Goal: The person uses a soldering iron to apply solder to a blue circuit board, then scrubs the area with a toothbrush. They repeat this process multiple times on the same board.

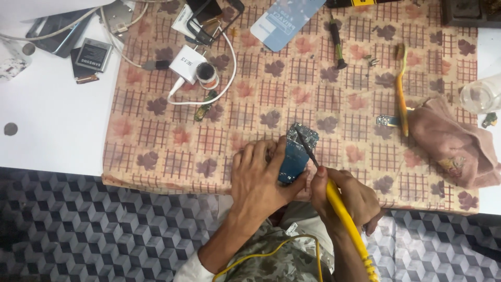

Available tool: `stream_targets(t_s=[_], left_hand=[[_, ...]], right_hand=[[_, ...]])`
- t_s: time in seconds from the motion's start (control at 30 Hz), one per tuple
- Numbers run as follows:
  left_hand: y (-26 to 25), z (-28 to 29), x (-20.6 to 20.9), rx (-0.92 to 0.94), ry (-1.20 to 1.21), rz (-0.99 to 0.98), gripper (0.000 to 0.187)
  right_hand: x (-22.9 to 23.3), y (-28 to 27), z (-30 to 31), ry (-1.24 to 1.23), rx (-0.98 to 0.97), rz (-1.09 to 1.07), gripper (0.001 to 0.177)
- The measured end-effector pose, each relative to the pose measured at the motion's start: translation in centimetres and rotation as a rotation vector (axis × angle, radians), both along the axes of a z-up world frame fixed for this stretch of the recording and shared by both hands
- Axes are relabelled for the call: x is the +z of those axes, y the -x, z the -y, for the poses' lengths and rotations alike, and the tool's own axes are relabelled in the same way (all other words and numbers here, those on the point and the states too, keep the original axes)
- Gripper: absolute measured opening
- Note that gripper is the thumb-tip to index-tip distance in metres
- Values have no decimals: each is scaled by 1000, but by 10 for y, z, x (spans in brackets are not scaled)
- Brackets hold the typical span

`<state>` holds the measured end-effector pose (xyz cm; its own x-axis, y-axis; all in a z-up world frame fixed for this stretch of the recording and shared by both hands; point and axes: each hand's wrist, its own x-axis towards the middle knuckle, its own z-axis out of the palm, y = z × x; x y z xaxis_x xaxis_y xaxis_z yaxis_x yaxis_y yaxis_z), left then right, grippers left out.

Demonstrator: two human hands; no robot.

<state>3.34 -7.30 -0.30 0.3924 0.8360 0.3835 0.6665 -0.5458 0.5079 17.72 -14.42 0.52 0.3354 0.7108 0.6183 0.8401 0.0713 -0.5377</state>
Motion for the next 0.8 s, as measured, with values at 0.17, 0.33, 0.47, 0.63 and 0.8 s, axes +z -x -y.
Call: stream_targets(t_s=[0.17, 0.33, 0.47, 0.63, 0.8], left_hand=[[0, -2, -6, 1, -4, 53, 76], [0, -3, -8, 2, -19, 59, 75], [0, -4, -9, -2, -27, 63, 76], [1, -3, -8, 1, -21, 43, 75], [1, -4, -9, -3, -40, 53, 76]], right_hand=[[5, 4, -6, -28, 6, 51, 12], [9, 6, -7, 8, 67, 19, 9], [7, 6, -7, -27, 82, 29, 10], [1, 8, -6, -57, 87, 90, 11], [-1, 8, -7, -53, 101, 51, 10]])
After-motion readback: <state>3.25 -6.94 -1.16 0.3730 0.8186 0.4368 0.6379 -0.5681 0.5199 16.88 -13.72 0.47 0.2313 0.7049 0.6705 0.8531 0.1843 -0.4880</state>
